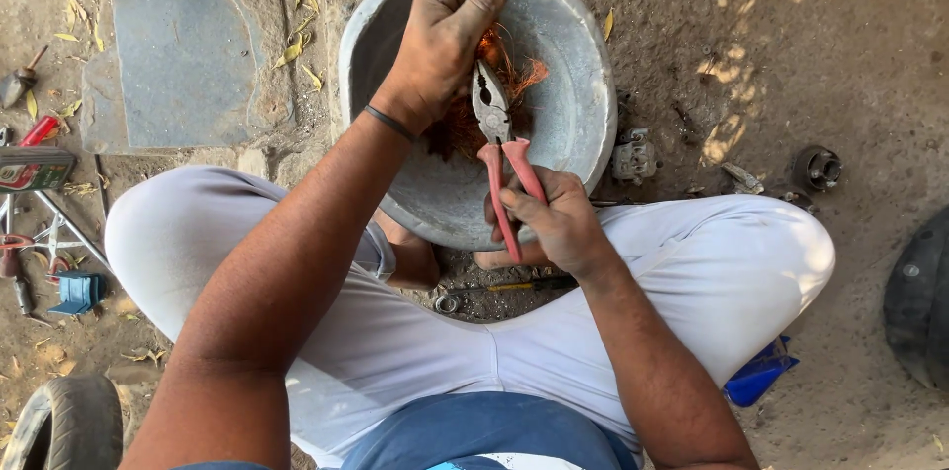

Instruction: The person sits cross-legged on the ground and uses pliers to cut a bundle of orange wire into shorter pieces. The cut pieces are placed into a metal bowl. The task continues with repeated cutting and placement of wire segments.

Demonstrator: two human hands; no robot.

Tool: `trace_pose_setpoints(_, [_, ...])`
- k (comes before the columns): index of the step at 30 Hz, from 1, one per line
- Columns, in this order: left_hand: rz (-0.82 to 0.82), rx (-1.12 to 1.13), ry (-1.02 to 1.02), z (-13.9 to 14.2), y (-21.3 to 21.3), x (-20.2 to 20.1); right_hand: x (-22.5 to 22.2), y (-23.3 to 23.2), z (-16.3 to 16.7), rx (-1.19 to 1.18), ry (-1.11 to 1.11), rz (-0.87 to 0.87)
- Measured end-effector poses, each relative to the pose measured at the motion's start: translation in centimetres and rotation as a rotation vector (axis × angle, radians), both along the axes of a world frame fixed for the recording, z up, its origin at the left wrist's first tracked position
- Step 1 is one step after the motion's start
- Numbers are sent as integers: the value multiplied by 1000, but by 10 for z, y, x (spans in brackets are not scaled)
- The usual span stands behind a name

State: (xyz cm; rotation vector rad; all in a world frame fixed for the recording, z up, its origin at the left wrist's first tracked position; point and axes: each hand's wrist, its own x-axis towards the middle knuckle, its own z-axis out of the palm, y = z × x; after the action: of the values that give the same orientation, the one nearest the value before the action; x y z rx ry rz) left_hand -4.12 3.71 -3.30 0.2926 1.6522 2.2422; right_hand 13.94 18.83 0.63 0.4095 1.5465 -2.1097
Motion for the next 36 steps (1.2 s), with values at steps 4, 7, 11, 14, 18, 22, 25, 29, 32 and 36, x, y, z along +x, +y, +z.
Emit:
trace_pose_setpoints(4, [-212, 383, -166, 2, 0, 9, 3, -7, -4, -876, 34, 60])
trace_pose_setpoints(7, [-314, 511, -265, 4, 1, 14, 5, -8, -14, -1042, 36, 148])
trace_pose_setpoints(11, [-66, 366, -314, -2, 2, 7, 0, 0, -26, -414, 155, 86])
trace_pose_setpoints(14, [51, 381, -327, -13, 1, 0, -2, -3, -32, 191, 281, 67])
trace_pose_setpoints(18, [85, 234, -244, -31, 1, -1, -5, -2, -32, 855, 407, 10])
trace_pose_setpoints(22, [144, 149, -95, -44, 12, 7, -7, -1, -30, 1039, 653, 22])
trace_pose_setpoints(25, [213, 64, 39, -40, 23, 14, -11, -4, -24, 1152, 724, 17])
trace_pose_setpoints(29, [328, -133, 124, -15, 27, 19, -18, -16, -16, 1208, 709, 8])
trace_pose_setpoints(32, [350, -237, 87, 5, 27, 20, -20, -19, -16, 1248, 588, 67])
trace_pose_setpoints(36, [296, -486, 151, 16, 18, 13, -18, -15, -23, 1290, 620, 83])
